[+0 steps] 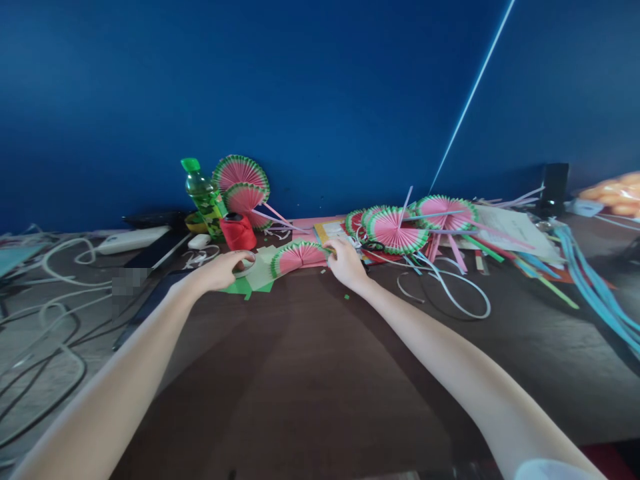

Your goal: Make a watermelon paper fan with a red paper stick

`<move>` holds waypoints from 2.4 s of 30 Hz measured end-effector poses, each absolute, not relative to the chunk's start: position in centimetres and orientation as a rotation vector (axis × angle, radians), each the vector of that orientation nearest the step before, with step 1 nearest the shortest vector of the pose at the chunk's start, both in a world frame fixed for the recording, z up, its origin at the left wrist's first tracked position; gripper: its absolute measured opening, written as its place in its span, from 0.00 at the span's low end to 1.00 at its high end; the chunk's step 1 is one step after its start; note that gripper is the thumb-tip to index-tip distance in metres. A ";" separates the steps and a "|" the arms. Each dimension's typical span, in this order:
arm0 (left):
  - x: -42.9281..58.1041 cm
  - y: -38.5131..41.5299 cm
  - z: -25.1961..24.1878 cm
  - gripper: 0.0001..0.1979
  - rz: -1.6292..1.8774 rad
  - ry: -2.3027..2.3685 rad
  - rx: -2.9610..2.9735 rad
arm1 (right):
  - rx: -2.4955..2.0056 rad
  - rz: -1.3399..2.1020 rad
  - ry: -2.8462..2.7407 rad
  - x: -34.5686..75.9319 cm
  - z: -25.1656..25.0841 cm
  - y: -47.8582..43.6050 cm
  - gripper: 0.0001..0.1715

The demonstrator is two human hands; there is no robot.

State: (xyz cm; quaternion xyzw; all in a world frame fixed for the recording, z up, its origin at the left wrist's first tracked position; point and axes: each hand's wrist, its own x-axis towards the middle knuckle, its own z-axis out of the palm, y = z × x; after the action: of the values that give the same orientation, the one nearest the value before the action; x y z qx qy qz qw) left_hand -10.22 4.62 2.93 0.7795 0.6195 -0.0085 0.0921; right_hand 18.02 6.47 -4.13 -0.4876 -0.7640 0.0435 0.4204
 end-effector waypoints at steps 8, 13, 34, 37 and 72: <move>-8.7 4.8 2.3 0.20 0.372 1.772 2.500 | -1.504 0.237 -1.927 20.3 -3.5 8.0 0.19; -6.1 4.0 -0.1 0.28 0.360 1.415 2.589 | -1.617 0.060 -2.155 19.7 -3.5 6.8 0.25; -6.2 4.4 -2.6 0.17 0.700 1.564 2.665 | -1.374 0.145 -1.956 21.5 -3.4 7.8 0.10; -6.3 4.6 -2.9 0.17 0.712 1.548 2.670 | -1.226 0.198 -2.067 21.7 -3.2 7.7 0.15; -6.3 4.5 -2.9 0.19 0.687 1.561 2.689 | -1.332 0.030 -2.444 20.3 -0.4 6.3 0.10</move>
State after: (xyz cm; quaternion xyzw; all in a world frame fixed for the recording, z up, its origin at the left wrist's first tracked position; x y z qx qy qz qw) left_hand -6.25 4.47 -2.94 0.8443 0.4901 0.2157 -0.0216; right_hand 20.34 6.31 -0.40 -0.4707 -0.8641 0.0105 0.1779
